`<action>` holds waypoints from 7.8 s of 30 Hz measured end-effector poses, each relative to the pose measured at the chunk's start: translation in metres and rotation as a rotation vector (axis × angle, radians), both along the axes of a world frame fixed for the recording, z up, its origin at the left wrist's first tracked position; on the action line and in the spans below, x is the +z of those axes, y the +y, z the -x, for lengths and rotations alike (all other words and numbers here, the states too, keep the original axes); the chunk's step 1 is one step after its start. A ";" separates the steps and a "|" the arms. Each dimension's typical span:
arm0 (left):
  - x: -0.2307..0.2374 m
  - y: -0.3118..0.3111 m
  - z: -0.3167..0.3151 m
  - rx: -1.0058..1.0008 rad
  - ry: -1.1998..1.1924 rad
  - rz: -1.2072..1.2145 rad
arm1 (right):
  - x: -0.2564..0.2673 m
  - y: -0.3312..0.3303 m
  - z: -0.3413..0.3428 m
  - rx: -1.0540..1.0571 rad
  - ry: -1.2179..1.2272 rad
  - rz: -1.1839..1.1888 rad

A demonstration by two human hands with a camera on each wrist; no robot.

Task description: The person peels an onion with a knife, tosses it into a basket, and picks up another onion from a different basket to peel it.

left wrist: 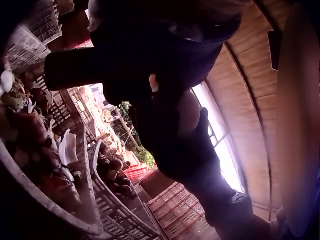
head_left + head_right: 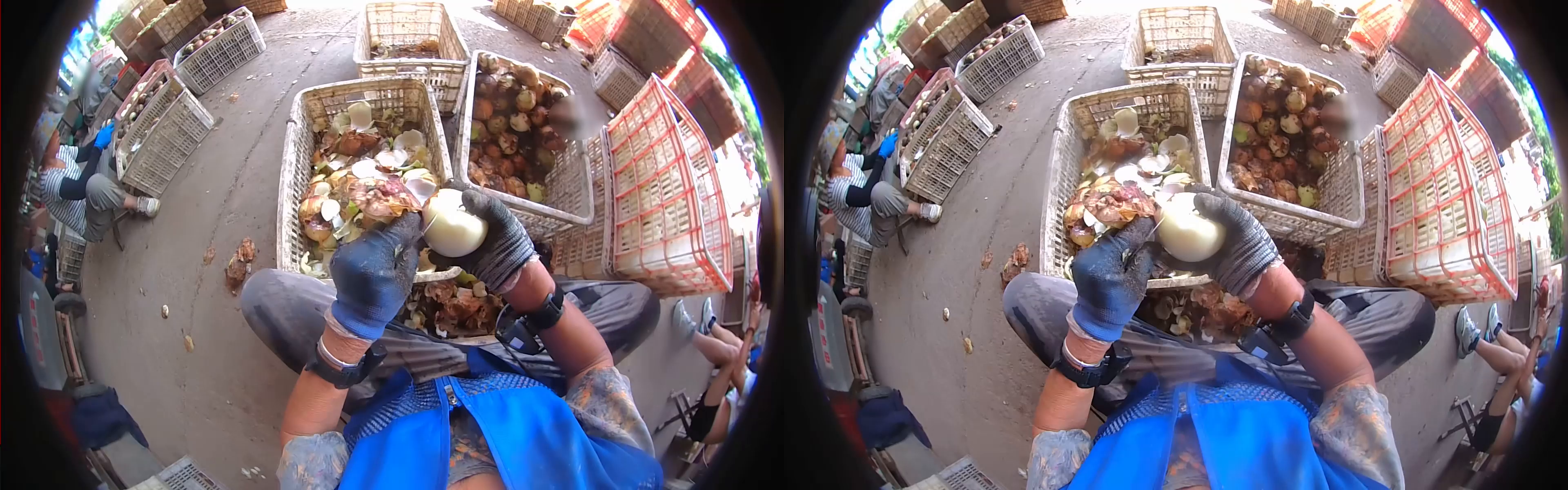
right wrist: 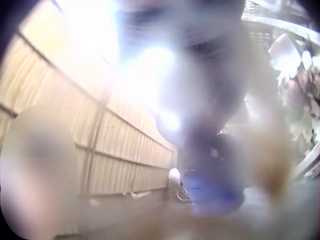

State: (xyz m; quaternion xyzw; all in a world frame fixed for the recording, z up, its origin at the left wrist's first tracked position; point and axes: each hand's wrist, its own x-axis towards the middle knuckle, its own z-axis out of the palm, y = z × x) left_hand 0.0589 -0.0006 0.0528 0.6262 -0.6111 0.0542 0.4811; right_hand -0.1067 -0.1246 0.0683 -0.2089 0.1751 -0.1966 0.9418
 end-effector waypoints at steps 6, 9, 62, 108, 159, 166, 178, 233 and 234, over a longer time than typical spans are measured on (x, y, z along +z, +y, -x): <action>0.001 0.007 0.015 0.240 -0.375 -0.185 | -0.006 0.003 0.007 -0.059 -0.090 -0.035; 0.005 0.005 0.019 0.243 -0.381 -0.199 | -0.005 0.006 0.010 -0.086 -0.043 -0.006; -0.059 -0.002 -0.060 0.161 0.844 -0.831 | -0.015 -0.017 0.038 -0.119 -0.136 0.217; -0.058 -0.090 -0.075 -0.156 0.891 -0.904 | -0.089 -0.434 0.087 0.097 2.028 1.751; -0.041 -0.084 -0.067 -0.182 0.611 -0.786 | -0.144 -0.320 0.090 0.545 1.665 1.327; -0.032 -0.076 -0.049 -0.281 0.577 -0.397 | -0.012 -0.192 0.066 -0.025 0.408 0.417; 0.031 -0.007 -0.001 -0.449 0.919 -0.372 | 0.086 -0.018 0.039 0.140 0.680 0.585; -0.018 0.025 0.042 0.021 0.343 -0.424 | -0.040 0.013 0.043 -0.008 0.304 0.283; -0.021 0.021 0.042 0.026 0.345 -0.427 | -0.039 0.013 0.043 0.029 0.391 0.351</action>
